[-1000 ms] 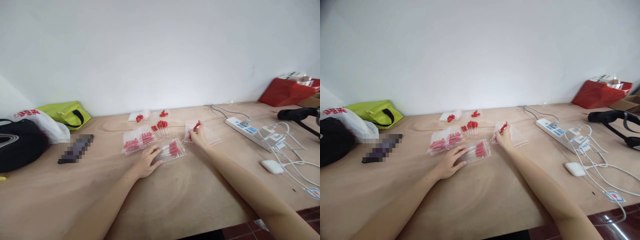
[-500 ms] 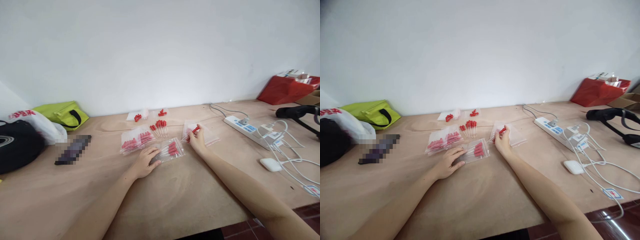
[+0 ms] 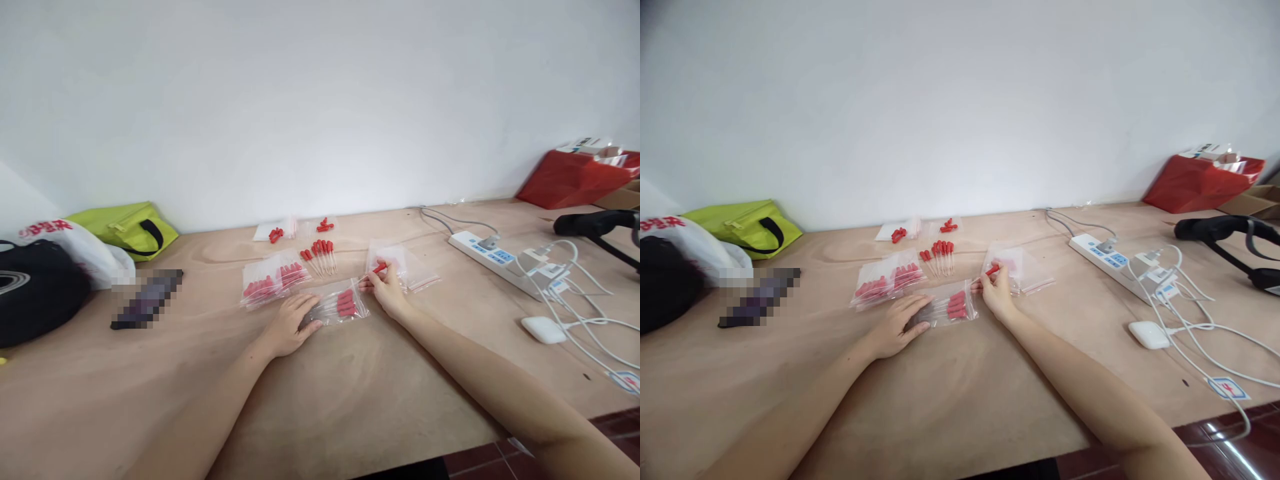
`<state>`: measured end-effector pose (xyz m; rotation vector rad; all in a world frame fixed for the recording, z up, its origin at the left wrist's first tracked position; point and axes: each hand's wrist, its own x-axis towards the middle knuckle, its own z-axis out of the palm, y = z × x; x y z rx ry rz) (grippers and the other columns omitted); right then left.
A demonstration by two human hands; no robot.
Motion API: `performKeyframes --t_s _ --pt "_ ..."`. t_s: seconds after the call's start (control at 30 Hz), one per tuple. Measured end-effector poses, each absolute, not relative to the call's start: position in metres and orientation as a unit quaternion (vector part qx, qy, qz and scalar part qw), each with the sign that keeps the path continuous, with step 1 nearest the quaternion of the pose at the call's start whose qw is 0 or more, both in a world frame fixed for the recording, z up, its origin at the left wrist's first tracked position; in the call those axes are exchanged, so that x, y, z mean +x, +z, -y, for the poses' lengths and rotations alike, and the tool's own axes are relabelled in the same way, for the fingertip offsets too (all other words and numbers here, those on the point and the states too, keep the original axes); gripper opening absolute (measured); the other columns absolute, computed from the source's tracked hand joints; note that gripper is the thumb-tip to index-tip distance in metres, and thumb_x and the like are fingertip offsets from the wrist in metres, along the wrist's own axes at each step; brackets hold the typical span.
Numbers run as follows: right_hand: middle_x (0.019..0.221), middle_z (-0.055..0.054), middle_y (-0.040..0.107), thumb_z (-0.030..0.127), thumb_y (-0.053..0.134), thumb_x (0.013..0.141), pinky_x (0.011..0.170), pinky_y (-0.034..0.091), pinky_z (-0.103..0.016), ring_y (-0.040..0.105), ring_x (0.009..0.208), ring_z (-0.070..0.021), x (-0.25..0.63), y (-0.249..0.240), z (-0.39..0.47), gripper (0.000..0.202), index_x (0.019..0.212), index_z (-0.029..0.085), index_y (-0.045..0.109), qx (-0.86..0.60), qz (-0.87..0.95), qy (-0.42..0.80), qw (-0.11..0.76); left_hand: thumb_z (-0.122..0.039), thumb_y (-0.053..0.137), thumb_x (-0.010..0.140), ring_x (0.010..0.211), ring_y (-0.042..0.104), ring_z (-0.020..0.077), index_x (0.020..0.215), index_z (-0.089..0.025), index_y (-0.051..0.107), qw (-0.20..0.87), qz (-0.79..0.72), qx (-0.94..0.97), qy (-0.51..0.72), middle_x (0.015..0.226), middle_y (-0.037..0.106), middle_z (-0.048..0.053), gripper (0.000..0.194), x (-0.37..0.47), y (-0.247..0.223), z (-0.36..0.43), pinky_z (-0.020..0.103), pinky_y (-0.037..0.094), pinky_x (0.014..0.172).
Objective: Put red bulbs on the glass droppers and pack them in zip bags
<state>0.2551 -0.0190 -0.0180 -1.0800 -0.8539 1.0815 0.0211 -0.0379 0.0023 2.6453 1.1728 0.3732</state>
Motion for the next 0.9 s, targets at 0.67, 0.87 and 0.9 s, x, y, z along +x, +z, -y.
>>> performKeyframes --t_s 0.67,0.87,0.9 --pt "0.070 -0.005 0.065 0.035 0.062 0.060 0.058 0.049 -0.029 0.062 0.063 -0.0171 0.246 -0.041 0.010 0.023 0.072 0.016 0.056 -0.539 0.491 0.441 0.524 -0.040 0.041 0.085 0.117 0.040 0.0222 0.132 -0.024 0.029 0.113 -0.378 0.906 0.153 0.127 0.044 0.006 0.051 0.019 -0.001 0.037 0.041 0.031 0.099" --pt "0.068 -0.004 0.065 0.030 0.067 0.057 0.056 0.049 -0.027 0.061 0.061 -0.0157 0.248 -0.042 0.007 0.024 0.072 0.015 0.056 -0.593 0.504 0.391 0.492 -0.038 0.040 0.086 0.118 0.039 0.0211 0.130 -0.024 0.032 0.122 -0.371 0.908 0.153 0.129 0.044 0.005 0.047 0.019 0.001 0.037 0.039 0.032 0.099" --pt "0.067 -0.004 0.065 0.030 0.069 0.056 0.055 0.048 -0.026 0.061 0.060 -0.0152 0.248 -0.042 0.006 0.027 0.074 0.015 0.056 -0.604 0.509 0.375 0.485 -0.038 0.040 0.086 0.118 0.039 0.0211 0.130 -0.024 0.032 0.124 -0.372 0.907 0.151 0.129 0.044 0.005 0.047 0.020 0.001 0.037 0.039 0.032 0.099"
